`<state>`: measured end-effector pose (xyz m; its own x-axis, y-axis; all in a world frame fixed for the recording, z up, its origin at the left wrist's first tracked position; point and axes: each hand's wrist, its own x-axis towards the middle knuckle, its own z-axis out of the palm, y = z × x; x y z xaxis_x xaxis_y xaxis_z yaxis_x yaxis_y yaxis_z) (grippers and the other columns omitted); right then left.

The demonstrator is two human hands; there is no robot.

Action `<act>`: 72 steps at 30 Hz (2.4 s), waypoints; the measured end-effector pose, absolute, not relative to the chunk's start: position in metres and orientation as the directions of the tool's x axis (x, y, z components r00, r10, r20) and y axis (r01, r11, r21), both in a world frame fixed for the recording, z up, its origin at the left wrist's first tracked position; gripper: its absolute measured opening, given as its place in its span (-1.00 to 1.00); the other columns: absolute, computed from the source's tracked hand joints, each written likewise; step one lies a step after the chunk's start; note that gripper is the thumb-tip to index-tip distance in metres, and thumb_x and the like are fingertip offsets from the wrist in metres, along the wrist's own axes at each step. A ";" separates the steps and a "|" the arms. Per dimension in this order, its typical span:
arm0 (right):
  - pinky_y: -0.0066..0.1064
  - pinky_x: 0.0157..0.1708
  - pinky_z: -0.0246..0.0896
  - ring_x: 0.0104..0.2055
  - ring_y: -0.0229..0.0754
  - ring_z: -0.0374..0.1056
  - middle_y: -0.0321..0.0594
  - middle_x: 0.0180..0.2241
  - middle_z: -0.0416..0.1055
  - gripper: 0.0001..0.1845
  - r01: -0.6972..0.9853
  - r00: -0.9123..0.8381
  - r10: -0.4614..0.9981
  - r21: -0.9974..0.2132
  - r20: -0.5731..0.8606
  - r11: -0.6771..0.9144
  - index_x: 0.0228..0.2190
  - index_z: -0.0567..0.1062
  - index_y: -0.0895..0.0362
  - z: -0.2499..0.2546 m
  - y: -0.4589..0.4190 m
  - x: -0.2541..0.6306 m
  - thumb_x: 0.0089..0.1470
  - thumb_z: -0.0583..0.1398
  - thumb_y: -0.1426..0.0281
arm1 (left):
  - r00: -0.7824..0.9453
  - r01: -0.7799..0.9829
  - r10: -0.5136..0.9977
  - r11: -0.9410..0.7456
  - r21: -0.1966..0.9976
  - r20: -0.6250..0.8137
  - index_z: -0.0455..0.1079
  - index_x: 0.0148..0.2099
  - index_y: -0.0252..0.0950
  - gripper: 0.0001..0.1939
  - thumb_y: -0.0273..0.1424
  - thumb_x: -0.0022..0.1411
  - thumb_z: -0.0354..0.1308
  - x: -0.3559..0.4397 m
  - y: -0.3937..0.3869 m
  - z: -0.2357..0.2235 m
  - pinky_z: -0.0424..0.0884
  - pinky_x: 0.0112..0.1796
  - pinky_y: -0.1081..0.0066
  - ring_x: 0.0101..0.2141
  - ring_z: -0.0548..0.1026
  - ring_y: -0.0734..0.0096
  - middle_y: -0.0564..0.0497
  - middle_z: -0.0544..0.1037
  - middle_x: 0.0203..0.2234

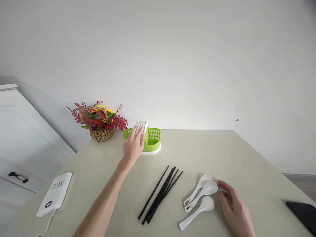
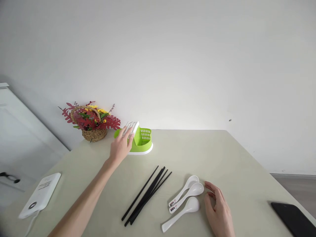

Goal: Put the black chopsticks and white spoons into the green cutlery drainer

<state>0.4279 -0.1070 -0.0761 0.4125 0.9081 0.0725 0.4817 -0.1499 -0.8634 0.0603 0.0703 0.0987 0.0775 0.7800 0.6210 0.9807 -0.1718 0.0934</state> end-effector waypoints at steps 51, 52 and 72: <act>-0.23 -0.03 0.35 0.05 -0.01 0.46 -0.21 0.07 0.50 -0.57 0.417 0.395 0.914 -0.905 0.094 -0.087 0.04 0.42 -0.04 -0.070 -0.105 0.426 0.17 0.11 0.14 | 0.561 0.733 0.608 -0.680 0.004 0.563 0.11 0.41 -0.12 -0.55 -0.37 0.55 -0.12 0.196 0.063 0.072 0.58 -0.41 0.47 -0.18 0.66 0.36 -0.22 0.22 0.40; -0.24 -0.03 0.35 0.05 -0.01 0.46 -0.21 0.08 0.49 -0.57 0.420 0.394 0.914 -0.903 0.094 -0.088 0.04 0.42 -0.04 -0.070 -0.105 0.426 0.17 0.11 0.14 | 0.555 0.738 0.612 -0.675 0.005 0.564 0.12 0.41 -0.12 -0.55 -0.37 0.55 -0.12 0.197 0.061 0.072 0.58 -0.41 0.47 -0.18 0.66 0.36 -0.22 0.22 0.40; -0.25 -0.09 0.38 0.09 0.01 0.46 -0.24 0.11 0.49 -0.55 0.408 0.431 0.901 -0.901 0.047 -0.148 0.06 0.41 -0.08 -0.074 -0.107 0.429 0.16 0.13 0.09 | 0.066 0.685 0.836 -0.435 0.584 0.545 0.31 0.15 -0.22 -0.72 -0.27 0.48 -0.01 0.106 -0.041 0.031 0.56 -0.15 0.29 -0.22 0.58 0.34 -0.16 0.51 -0.01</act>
